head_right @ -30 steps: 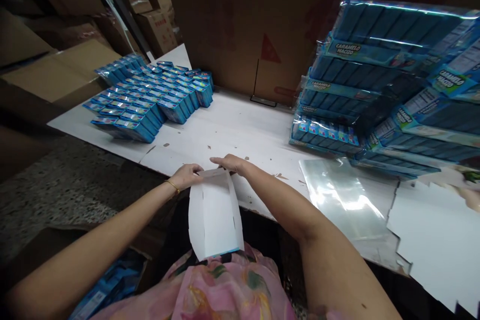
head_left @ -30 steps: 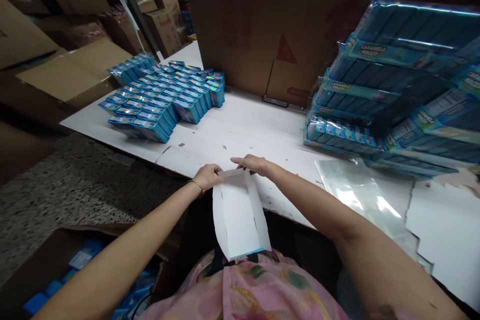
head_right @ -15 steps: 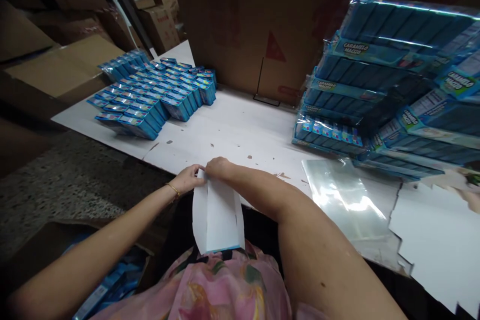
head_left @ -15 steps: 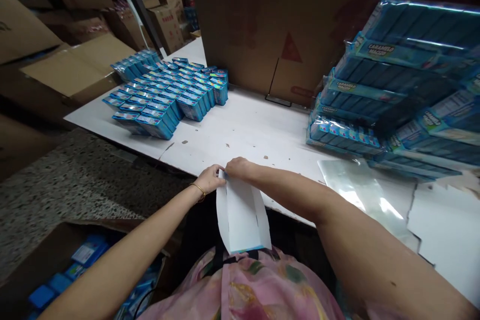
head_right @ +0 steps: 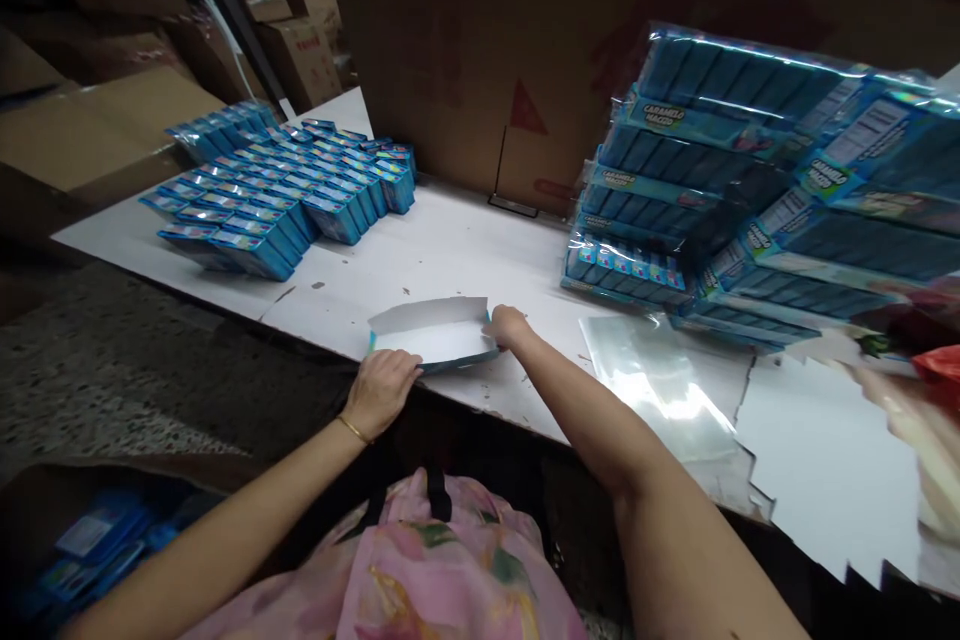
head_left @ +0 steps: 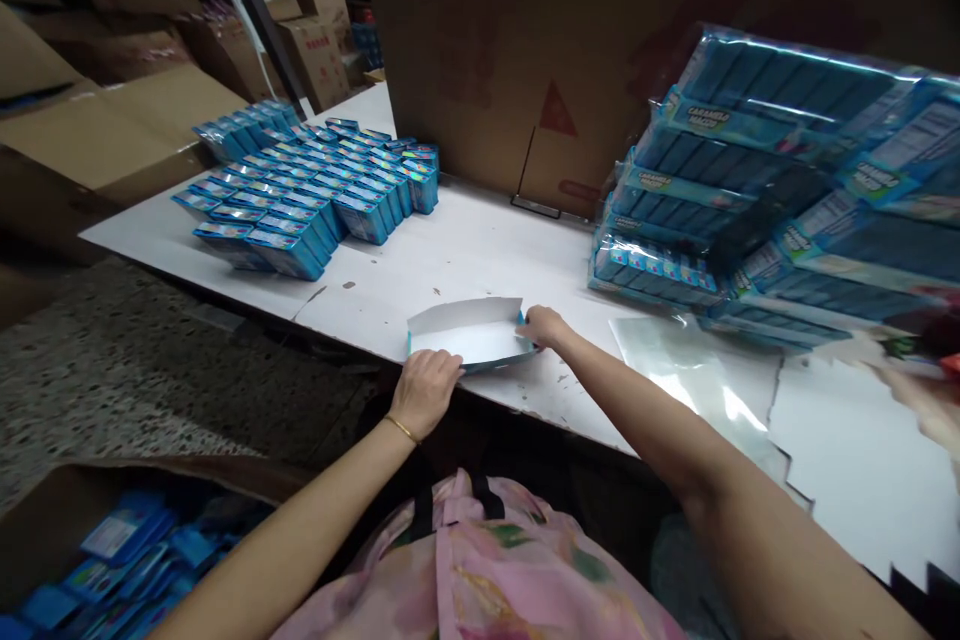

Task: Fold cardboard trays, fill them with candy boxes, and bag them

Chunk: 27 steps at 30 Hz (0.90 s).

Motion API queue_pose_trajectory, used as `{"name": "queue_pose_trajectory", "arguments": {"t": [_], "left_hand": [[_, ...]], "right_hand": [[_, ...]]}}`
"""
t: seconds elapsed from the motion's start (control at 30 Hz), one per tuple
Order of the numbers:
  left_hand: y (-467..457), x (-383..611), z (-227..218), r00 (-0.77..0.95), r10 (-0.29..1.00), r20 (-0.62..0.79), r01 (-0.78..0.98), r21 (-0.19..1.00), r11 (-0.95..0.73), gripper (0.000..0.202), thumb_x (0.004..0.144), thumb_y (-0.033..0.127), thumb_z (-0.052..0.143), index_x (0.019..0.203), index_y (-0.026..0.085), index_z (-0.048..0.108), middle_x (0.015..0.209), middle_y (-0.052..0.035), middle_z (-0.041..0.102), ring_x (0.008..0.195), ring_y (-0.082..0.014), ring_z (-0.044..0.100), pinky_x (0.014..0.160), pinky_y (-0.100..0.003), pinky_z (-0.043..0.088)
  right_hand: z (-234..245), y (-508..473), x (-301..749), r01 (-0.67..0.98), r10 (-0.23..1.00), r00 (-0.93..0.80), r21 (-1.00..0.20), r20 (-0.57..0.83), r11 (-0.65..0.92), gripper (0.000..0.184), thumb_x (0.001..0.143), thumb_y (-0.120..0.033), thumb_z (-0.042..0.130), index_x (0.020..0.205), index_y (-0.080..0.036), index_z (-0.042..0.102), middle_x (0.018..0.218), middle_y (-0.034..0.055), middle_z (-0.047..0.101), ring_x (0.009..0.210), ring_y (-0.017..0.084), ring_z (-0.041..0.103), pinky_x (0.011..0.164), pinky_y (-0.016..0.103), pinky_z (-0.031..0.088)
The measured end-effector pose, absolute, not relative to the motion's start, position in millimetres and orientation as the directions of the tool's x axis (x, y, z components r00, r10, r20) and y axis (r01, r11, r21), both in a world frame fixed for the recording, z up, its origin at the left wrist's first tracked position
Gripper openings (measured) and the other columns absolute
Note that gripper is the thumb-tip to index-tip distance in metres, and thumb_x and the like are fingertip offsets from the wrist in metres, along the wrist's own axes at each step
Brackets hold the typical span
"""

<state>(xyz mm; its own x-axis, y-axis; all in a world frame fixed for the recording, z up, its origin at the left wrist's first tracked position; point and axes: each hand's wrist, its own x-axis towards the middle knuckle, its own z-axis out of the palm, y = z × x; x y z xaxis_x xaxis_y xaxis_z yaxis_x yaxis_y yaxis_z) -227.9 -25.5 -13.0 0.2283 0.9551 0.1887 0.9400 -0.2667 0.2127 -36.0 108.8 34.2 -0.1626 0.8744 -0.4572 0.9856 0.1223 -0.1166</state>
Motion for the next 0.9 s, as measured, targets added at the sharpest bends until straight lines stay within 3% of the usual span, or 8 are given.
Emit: {"name": "queue_pose_trajectory", "arguments": {"t": [0.1, 0.2, 0.33, 0.4, 0.57, 0.7, 0.8, 0.9], "left_hand": [[2.6, -238.2, -19.1, 0.228, 0.972, 0.058, 0.946, 0.223, -0.235, 0.033, 0.089, 0.033, 0.028, 0.09, 0.019, 0.058, 0.079, -0.0058, 0.056, 0.08, -0.0192, 0.051, 0.076, -0.034, 0.037], [14.4, -242.9, -19.4, 0.233, 0.97, 0.069, 0.94, 0.24, -0.243, 0.029, 0.087, 0.036, 0.034, 0.1, 0.022, 0.056, 0.09, -0.0061, 0.053, 0.085, -0.019, 0.049, 0.076, -0.033, 0.037], [2.6, -245.4, -28.2, 0.295, 0.918, 0.265, 0.916, 0.195, -0.351, 0.037, 0.078, 0.038, 0.051, 0.109, 0.018, 0.052, 0.105, -0.0118, 0.05, 0.1, -0.0252, 0.042, 0.086, -0.039, 0.035], [-6.5, -246.1, -34.2, 0.32, 0.907, 0.273, 0.914, 0.162, -0.371, 0.029, 0.08, 0.033, 0.05, 0.104, 0.018, 0.054, 0.101, -0.012, 0.052, 0.098, -0.0254, 0.044, 0.085, -0.04, 0.036], [-5.0, -244.1, -36.5, 0.304, 0.951, 0.049, 0.945, 0.115, -0.308, 0.025, 0.085, 0.026, 0.037, 0.079, 0.015, 0.058, 0.078, -0.0108, 0.056, 0.079, -0.0237, 0.051, 0.069, -0.035, 0.039], [7.1, -243.8, -28.4, 0.296, 0.948, -0.121, 0.947, 0.166, -0.274, 0.025, 0.084, 0.031, 0.041, 0.079, 0.015, 0.059, 0.077, -0.0102, 0.058, 0.073, -0.0222, 0.054, 0.065, -0.033, 0.039], [9.8, -248.1, -14.8, 0.368, 0.921, -0.126, 0.915, 0.225, -0.334, 0.03, 0.084, 0.037, 0.041, 0.074, 0.015, 0.06, 0.079, -0.0092, 0.058, 0.077, -0.0209, 0.053, 0.068, -0.032, 0.039], [17.9, -258.1, 7.1, 0.331, 0.94, 0.081, 0.903, 0.261, -0.341, 0.033, 0.083, 0.04, 0.042, 0.075, 0.015, 0.062, 0.088, -0.01, 0.057, 0.088, -0.0214, 0.05, 0.08, -0.034, 0.038]], "right_hand": [[39.4, 76.0, -28.6, 0.906, 0.906, -0.405, -0.184, -0.123, 0.38, 0.046, 0.085, -0.041, 0.04, 0.123, -0.016, 0.042, 0.121, 0.0134, 0.047, 0.109, 0.023, 0.046, 0.088, 0.033, 0.038], [24.5, 43.6, -31.5, 0.701, 0.71, -0.699, -0.117, 0.082, 0.704, 0.041, 0.084, -0.036, 0.045, 0.12, -0.016, 0.043, 0.116, 0.0131, 0.048, 0.104, 0.023, 0.044, 0.087, 0.035, 0.037], [-5.3, 34.0, -39.6, 0.689, 0.689, -0.724, -0.032, -0.009, 0.724, 0.026, 0.086, -0.017, 0.039, 0.109, -0.018, 0.05, 0.1, 0.0103, 0.053, 0.092, 0.021, 0.046, 0.077, 0.033, 0.039], [-12.6, 40.9, -39.8, 0.69, 0.69, -0.723, -0.056, -0.029, 0.721, 0.025, 0.087, -0.016, 0.036, 0.104, -0.021, 0.053, 0.098, 0.0079, 0.054, 0.091, 0.019, 0.047, 0.075, 0.031, 0.038], [-13.4, 56.1, -40.0, 0.721, 0.709, -0.692, -0.092, -0.138, 0.687, 0.018, 0.086, -0.026, 0.04, 0.096, -0.021, 0.055, 0.094, 0.0062, 0.057, 0.088, 0.018, 0.051, 0.07, 0.027, 0.039], [-11.2, 56.9, -43.7, 0.727, 0.701, -0.683, -0.094, -0.202, 0.681, 0.021, 0.085, -0.033, 0.044, 0.097, -0.019, 0.055, 0.093, 0.0063, 0.06, 0.085, 0.019, 0.054, 0.068, 0.028, 0.04], [-3.5, 57.6, -39.5, 0.686, 0.66, -0.726, -0.131, -0.193, 0.716, 0.023, 0.084, -0.035, 0.046, 0.094, -0.018, 0.057, 0.09, 0.0065, 0.06, 0.084, 0.018, 0.054, 0.069, 0.028, 0.04], [12.9, 72.6, -32.0, 0.581, 0.595, -0.804, -0.224, -0.004, 0.783, 0.027, 0.084, -0.039, 0.046, 0.097, -0.018, 0.058, 0.099, 0.0081, 0.057, 0.094, 0.018, 0.05, 0.08, 0.029, 0.037]]}}
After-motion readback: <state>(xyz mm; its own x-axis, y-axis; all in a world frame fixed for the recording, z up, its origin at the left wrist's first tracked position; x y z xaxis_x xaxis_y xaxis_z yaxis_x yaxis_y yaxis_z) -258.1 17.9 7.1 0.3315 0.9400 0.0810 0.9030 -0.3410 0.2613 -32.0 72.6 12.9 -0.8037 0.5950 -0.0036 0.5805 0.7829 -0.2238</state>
